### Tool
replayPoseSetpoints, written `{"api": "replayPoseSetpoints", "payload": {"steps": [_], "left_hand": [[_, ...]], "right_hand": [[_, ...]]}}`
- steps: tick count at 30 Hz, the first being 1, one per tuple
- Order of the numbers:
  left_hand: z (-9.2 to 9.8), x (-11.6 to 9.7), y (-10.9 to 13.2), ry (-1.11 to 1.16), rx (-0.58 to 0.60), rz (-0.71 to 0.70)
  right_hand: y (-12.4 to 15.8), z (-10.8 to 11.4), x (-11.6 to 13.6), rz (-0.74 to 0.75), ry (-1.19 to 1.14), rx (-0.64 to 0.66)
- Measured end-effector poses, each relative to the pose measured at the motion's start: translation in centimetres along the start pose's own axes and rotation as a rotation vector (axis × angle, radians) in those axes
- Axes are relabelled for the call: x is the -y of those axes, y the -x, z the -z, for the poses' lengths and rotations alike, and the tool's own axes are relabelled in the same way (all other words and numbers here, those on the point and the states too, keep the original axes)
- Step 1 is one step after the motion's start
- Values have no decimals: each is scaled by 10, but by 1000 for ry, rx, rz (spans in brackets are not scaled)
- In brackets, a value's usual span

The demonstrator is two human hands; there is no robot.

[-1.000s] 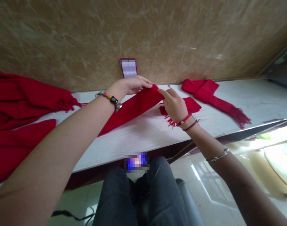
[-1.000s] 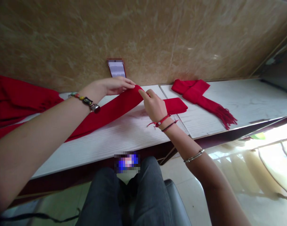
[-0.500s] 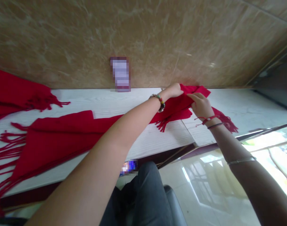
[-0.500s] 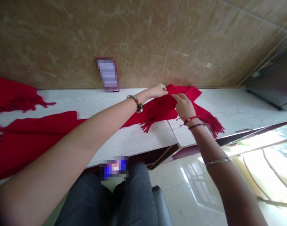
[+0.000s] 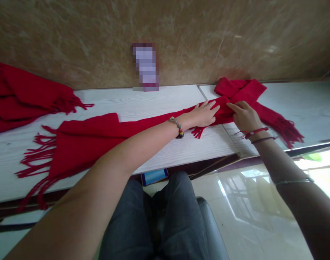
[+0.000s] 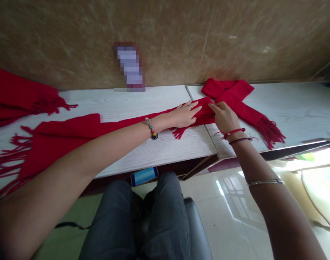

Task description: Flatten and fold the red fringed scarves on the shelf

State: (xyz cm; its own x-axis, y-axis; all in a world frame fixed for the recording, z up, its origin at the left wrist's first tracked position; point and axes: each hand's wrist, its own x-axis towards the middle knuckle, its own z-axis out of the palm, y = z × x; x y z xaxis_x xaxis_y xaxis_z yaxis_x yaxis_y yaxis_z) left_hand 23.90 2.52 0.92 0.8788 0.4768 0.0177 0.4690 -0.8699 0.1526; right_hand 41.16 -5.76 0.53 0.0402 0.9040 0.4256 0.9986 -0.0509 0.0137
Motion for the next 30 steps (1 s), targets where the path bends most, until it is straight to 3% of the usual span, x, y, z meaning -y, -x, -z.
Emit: {"api": "replayPoseSetpoints", "payload": {"steps": [4,10,14,18,24,30], "left_hand": [[-6,-7,5,-38,18,-2],[-10,-5,9,-26,-10,-33],[-21,-1,10,8,-176,-44],[-32,2,10,39,-319,-15],[-29,1,15,-25,-292,-29],[-22,0,19,-39,-245,-19]], "right_hand": [[6,-4,1,-29,18,54],[0,3,2,-33,34,-5],[-9,12,2,3,-8,-138],[-2,5,-1,-26,2,-212],[14,-9,-2,-77,54,-41],[-18,25,-4,-87,-43,49]]}}
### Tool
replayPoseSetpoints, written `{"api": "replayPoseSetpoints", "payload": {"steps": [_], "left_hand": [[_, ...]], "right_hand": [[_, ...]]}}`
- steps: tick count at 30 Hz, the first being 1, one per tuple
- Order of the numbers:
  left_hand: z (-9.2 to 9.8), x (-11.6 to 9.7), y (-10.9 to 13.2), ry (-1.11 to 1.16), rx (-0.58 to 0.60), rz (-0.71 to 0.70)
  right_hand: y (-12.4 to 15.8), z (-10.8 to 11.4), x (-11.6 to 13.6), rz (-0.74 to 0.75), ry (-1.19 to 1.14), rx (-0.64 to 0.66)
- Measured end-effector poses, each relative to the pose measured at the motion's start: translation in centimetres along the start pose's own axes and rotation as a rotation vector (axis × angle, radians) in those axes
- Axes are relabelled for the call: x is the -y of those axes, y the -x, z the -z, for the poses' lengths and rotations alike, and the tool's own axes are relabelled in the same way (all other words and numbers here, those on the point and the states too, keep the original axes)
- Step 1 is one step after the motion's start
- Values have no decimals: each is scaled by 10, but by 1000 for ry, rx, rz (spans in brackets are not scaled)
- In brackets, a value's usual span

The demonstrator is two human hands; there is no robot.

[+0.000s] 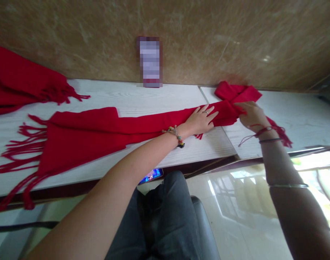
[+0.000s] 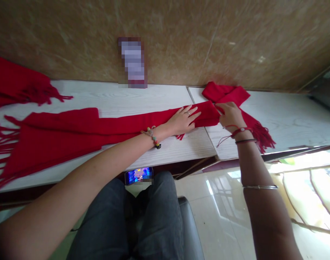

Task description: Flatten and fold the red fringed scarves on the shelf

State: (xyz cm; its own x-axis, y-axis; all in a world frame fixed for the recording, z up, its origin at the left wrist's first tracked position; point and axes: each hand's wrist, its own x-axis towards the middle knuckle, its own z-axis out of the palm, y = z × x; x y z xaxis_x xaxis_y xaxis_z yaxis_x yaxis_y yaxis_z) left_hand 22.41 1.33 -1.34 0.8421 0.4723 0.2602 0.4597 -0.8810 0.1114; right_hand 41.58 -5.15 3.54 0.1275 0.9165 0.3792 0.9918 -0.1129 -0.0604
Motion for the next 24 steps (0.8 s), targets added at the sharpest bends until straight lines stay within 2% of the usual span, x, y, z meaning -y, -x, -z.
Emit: {"api": "replayPoseSetpoints", "payload": {"steps": [3,7,9,11,17,24], "left_hand": [[0,1,-1,2,11,-12],[0,1,0,-1,6,-8],[-1,0,1,2,-5,3],[-1,-1,2,11,-17,18],[-1,-3,2,52,-20,48],[1,-5,2,28,23,56]], "right_hand": [[-23,6,12,-86,-28,-21],[-41,-16,29,-153,14,93],[-44,-27,31,-185,12,147],[-44,-33,28,-217,-13,146],[-47,-18,21,-270,-116,28],[-47,-27,27,-199,83,210]]}}
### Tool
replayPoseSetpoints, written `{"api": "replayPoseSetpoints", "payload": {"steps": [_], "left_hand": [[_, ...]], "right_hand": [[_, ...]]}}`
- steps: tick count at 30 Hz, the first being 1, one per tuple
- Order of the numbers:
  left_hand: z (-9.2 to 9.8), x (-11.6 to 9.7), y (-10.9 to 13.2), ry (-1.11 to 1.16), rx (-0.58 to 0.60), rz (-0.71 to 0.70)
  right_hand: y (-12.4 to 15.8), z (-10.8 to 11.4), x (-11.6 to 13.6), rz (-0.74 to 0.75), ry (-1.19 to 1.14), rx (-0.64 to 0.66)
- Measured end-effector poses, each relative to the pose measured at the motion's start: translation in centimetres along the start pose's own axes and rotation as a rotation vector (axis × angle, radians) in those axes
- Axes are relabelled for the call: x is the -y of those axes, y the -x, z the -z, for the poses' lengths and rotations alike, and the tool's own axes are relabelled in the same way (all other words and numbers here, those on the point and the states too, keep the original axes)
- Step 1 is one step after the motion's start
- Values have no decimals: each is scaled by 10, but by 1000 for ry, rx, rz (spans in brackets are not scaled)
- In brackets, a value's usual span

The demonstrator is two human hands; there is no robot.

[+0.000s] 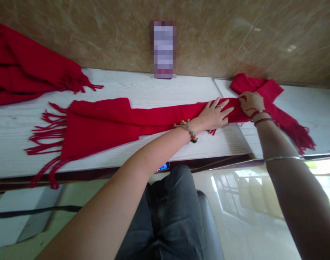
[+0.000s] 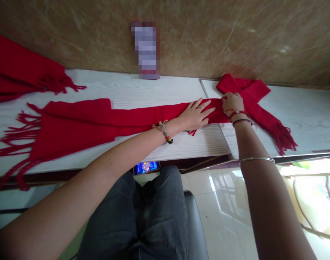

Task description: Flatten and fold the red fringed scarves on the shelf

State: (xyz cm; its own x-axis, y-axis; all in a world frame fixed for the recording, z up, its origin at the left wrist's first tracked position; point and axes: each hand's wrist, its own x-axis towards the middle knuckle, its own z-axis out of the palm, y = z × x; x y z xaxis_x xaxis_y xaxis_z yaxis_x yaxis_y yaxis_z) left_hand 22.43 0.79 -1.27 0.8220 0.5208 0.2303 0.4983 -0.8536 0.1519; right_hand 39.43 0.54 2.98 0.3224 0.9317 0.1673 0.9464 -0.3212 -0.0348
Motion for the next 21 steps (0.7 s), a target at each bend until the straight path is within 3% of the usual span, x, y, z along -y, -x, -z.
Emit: {"api": "replayPoseSetpoints", "payload": {"steps": [5,8,16,21], "left_hand": [[-1,0,0,-16,-25,-5],[-3,2,0,-25,-26,-16],[-4,3,1,-38,-3,-36],[-8,5,0,-45,-29,-40]], "right_hand": [[-4,9,-6,-31,4,84],[-8,11,-7,-12,5,71],[-13,-25,-12,-13,5,-13],[-10,-10,-20,-63,21,-35]]}}
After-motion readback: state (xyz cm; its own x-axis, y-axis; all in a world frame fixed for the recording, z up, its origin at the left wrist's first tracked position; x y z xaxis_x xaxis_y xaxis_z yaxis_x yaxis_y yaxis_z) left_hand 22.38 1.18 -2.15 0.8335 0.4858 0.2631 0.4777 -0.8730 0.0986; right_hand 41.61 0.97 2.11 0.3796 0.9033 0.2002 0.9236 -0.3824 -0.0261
